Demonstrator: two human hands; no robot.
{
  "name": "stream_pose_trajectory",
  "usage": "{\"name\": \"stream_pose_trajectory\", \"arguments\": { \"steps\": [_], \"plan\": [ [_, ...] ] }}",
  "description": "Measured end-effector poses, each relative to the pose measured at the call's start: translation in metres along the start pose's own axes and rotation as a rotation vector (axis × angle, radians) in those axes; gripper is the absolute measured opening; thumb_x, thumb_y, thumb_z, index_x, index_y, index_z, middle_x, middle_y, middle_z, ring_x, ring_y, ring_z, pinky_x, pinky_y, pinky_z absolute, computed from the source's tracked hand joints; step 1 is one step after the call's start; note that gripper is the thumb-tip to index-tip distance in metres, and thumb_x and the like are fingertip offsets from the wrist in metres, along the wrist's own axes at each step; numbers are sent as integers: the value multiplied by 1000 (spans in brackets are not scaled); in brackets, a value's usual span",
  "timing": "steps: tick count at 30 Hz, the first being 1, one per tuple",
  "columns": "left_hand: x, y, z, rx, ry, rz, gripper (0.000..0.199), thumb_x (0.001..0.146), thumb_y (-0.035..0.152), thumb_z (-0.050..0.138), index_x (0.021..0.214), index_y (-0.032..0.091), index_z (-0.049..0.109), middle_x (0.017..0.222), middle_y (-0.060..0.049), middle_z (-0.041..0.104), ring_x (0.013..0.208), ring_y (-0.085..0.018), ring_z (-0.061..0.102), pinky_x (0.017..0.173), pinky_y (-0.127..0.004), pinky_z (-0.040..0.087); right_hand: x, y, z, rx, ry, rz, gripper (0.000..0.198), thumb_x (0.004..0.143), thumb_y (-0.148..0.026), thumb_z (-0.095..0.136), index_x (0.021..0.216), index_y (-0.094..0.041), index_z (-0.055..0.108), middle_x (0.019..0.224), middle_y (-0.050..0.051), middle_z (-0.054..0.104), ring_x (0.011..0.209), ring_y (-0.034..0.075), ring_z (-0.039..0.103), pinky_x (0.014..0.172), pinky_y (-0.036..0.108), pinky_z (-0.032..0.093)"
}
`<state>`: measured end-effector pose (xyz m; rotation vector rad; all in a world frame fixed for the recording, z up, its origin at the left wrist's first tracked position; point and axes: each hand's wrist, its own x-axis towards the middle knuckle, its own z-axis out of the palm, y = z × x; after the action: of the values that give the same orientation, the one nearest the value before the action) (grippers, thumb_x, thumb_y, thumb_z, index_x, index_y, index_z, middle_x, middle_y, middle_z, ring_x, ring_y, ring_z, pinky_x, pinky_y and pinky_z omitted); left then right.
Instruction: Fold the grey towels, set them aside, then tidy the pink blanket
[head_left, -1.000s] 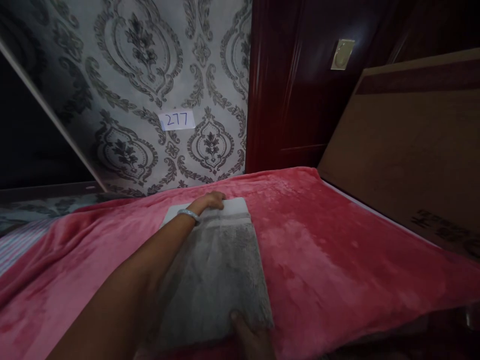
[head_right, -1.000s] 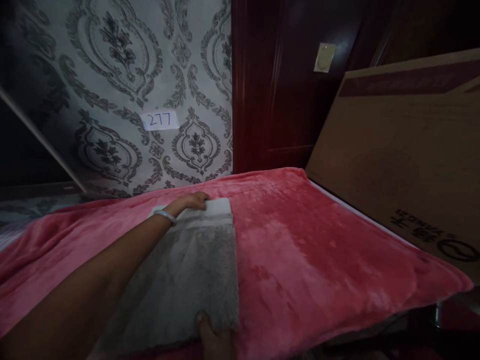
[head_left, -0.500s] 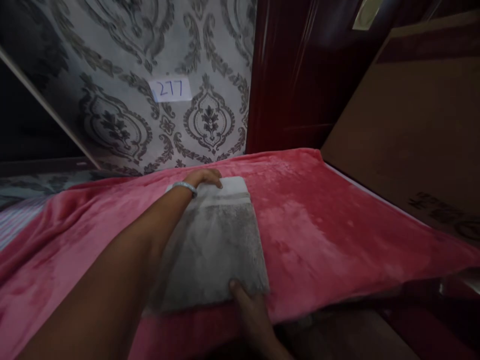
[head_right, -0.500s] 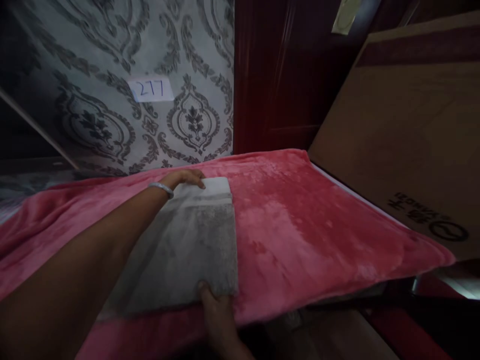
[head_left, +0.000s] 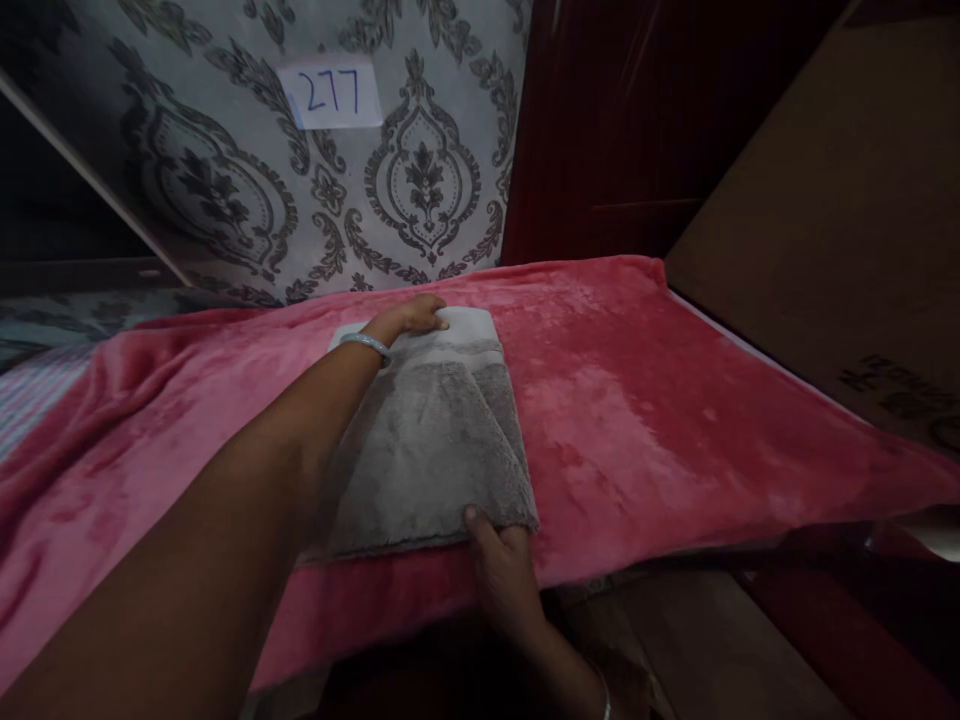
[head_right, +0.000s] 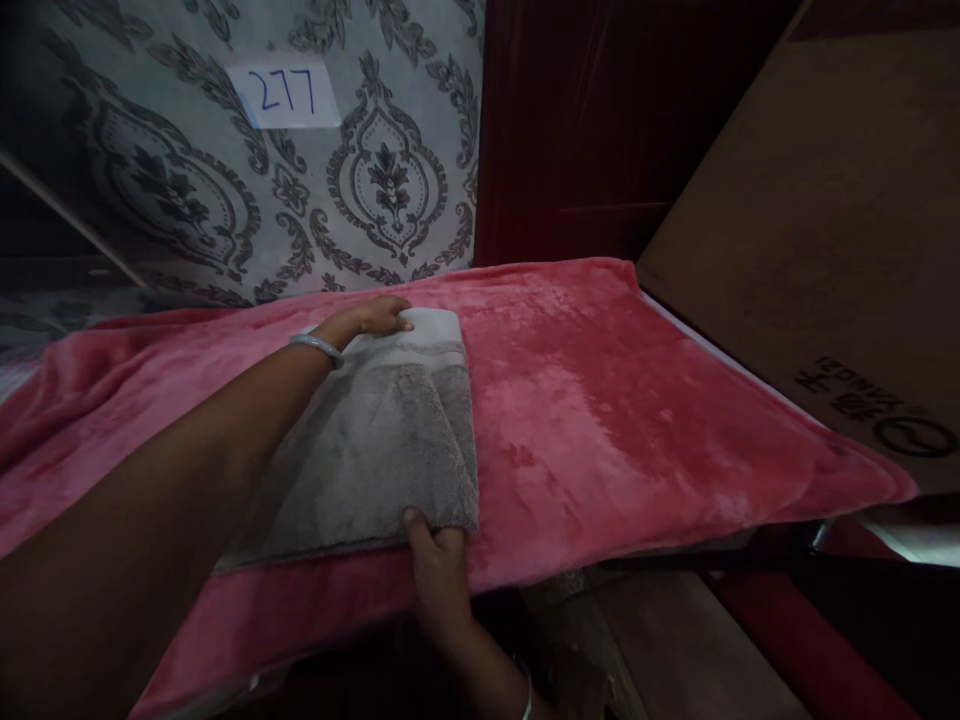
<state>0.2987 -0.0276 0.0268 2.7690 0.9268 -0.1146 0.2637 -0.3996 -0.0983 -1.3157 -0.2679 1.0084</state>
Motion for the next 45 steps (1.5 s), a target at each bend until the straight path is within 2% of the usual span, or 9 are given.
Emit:
{"name": "stream_pose_trajectory", "arguments": {
  "steps": [7, 11, 15, 21, 27, 34, 37, 40, 45],
  "plan": [
    [-3, 12, 3, 70, -43, -16, 48, 83, 26, 69, 128, 11, 65, 126, -12, 69, 107, -20, 62, 92, -29, 47, 4, 4, 2, 102, -8, -49, 26, 74, -41, 77, 87, -19, 77, 89, 10, 76, 101, 29, 70, 98, 43, 55],
    [-31, 27, 6, 82, 125, -45, 62, 90, 23, 67, 146, 3, 48, 145, -20, 56, 123, -23, 52, 105, -39, 41, 5, -3, 4, 246, -49, -97, 32, 71, -35, 76, 97, -18, 76, 83, 6, 75, 98, 25, 69, 100, 43, 53],
    [-82, 52, 23, 90, 276, 67, 64, 97, 29, 62, 154, 11, 40, 159, -17, 41, 144, -27, 35, 120, -48, 27, 6, -11, 7, 326, -47, -139, 40, 66, -31, 76, 104, -19, 75, 89, 4, 76, 103, 23, 68, 104, 42, 50],
    [-190, 72, 67, -33, 237, 394, 55, 101, 40, 52, 151, 16, 46, 155, -16, 50, 144, -27, 44, 120, -46, 36, 5, -19, 11, 312, -9, -183, 33, 63, -34, 75, 93, -21, 73, 86, 1, 76, 103, 23, 67, 102, 41, 51],
    [-282, 79, 115, 46, 272, 429, 62, 98, 46, 56, 153, 20, 46, 161, -18, 43, 150, -33, 39, 121, -55, 34, -11, -28, -7, 198, -164, -205, 25, 66, -40, 74, 83, -23, 65, 84, 3, 72, 99, 23, 67, 90, 38, 56],
    [-293, 82, 140, 222, 372, 389, 46, 98, 19, 49, 144, 18, 58, 150, -20, 56, 143, -33, 48, 114, -53, 44, -20, -31, -61, -192, -191, -344, 36, 78, -50, 67, 100, -20, 69, 96, 7, 73, 86, 21, 68, 77, 37, 57],
    [-290, 82, 142, 266, 379, 391, 49, 96, 14, 48, 143, 17, 58, 150, -21, 56, 142, -33, 49, 114, -53, 44, -10, -33, -80, -525, 38, -651, 29, 84, -45, 59, 97, -20, 68, 91, 8, 69, 85, 23, 64, 81, 41, 55],
    [-293, 82, 141, 297, 362, 379, 54, 93, 8, 46, 146, 18, 56, 153, -19, 53, 144, -32, 48, 113, -52, 44, 4, -36, -88, -780, 150, -925, 36, 84, -39, 60, 114, -19, 65, 110, 14, 68, 106, 29, 61, 94, 47, 52],
    [-304, 80, 134, 325, 357, 267, 62, 93, 6, 41, 150, 27, 51, 156, -14, 50, 140, -32, 50, 107, -50, 46, 19, -42, -79, -1084, 67, -867, 53, 87, -30, 56, 139, -17, 58, 117, 16, 69, 101, 31, 64, 88, 45, 54]
  ]
}}
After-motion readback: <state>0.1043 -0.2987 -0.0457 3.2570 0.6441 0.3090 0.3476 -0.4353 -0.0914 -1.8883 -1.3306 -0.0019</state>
